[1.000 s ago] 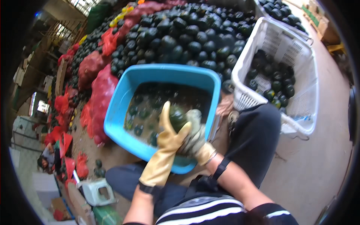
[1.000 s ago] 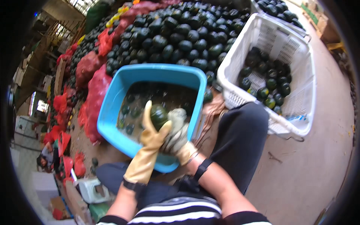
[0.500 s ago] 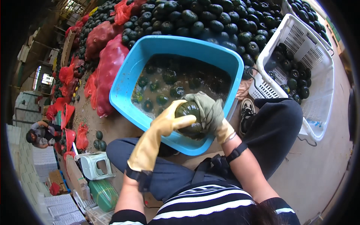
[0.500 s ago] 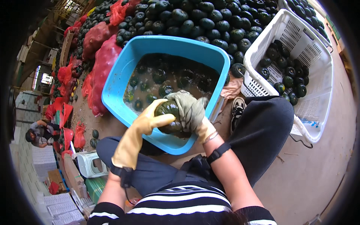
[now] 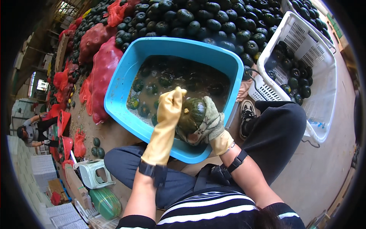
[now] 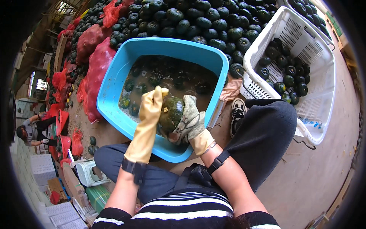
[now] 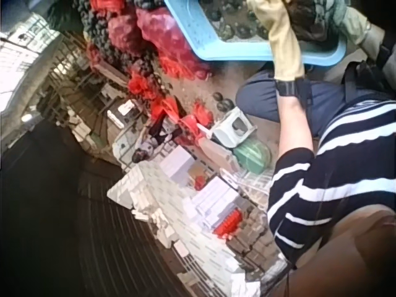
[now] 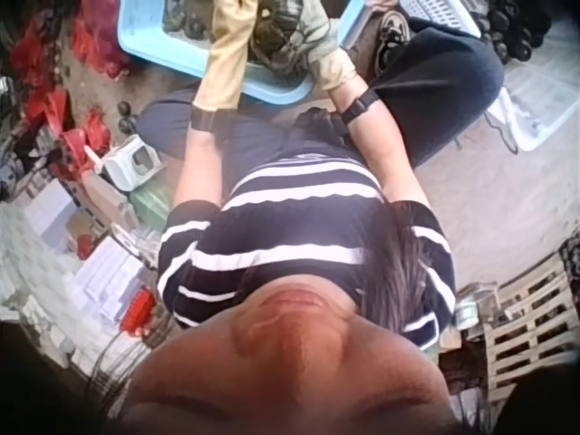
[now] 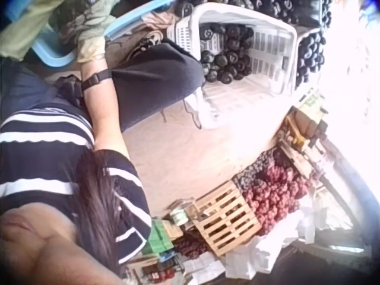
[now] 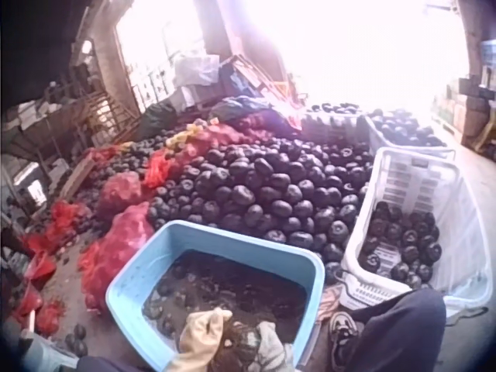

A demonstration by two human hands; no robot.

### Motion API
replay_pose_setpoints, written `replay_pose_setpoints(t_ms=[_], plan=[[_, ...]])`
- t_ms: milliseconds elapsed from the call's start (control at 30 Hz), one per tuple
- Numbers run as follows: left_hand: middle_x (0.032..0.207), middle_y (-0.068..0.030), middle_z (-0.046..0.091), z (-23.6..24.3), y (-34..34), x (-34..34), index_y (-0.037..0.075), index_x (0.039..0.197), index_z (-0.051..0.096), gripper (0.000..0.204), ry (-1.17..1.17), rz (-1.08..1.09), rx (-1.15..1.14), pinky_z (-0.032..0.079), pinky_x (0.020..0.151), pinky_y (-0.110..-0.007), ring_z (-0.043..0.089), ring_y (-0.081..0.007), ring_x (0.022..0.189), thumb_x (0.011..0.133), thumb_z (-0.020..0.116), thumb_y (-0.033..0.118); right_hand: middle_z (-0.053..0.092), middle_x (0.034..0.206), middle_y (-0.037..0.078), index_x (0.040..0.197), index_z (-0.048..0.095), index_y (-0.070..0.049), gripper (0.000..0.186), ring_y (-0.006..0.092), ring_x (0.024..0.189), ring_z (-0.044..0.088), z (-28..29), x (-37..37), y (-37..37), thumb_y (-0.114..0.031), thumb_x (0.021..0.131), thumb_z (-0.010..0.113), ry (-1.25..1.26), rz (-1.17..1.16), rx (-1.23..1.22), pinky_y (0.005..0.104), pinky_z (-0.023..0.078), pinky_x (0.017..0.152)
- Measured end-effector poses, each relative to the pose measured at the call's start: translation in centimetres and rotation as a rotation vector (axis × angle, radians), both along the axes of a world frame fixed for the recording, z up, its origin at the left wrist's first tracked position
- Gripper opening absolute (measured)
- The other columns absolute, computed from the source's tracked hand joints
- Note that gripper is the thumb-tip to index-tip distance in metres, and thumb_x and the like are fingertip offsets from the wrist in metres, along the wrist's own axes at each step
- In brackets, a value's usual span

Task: The person is washing and cleaning small pumpkins in a blue basin of water using a cloth, then placing them into a white crate.

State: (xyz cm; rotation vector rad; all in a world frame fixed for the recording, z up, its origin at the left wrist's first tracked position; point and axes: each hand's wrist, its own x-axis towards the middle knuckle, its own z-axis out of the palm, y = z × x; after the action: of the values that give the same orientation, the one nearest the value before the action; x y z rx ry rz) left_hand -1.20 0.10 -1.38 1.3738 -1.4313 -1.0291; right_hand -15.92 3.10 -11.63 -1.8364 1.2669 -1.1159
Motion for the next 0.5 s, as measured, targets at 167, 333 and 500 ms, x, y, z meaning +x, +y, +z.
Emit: replay_pose_setpoints(t_ms=[167,333,500], plan=[[0.136,-0.0265,0.060,-0.8,5.9,-6.1,-0.003,0.155,0.034,0.094,-0.703,0.097,-0.160,0.049,0.106,-0.042,0.062,-0.0363,0.123,0.085,0.084,0.035,0.064,0.103,0.012,0.112,0.067,-0.005,0.029,0.0216,0.095,0.064,-3.8,-1.1,-2.9,-0.026,0.094,0.063,-0.655,0.027,0.391,0.0336,0.053,0.085],[0.132,-0.0136,0.060,0.7,4.5,-0.9,0.007,0.153,0.041,0.082,0.446,0.084,0.329,0.051,0.105,-0.038,0.061,-0.0212,0.118,0.085,0.085,0.020,0.070,0.075,0.013,0.084,0.074,-0.011,0.018,0.0321,0.068,0.068,7.0,-0.5,-2.7,-0.029,0.079,0.073,-0.110,0.072,0.225,0.0421,0.053,0.065],[0.130,-0.0105,0.061,-0.7,3.5,1.1,0.006,0.146,0.048,0.079,0.368,-0.140,0.386,0.052,0.103,-0.038,0.061,-0.0221,0.118,0.080,0.087,0.020,0.068,0.079,0.017,0.082,0.072,-0.009,0.019,0.0346,0.077,0.068,1.9,1.5,-3.3,-0.027,0.077,0.073,-0.022,0.088,0.045,0.0444,0.053,0.069]])
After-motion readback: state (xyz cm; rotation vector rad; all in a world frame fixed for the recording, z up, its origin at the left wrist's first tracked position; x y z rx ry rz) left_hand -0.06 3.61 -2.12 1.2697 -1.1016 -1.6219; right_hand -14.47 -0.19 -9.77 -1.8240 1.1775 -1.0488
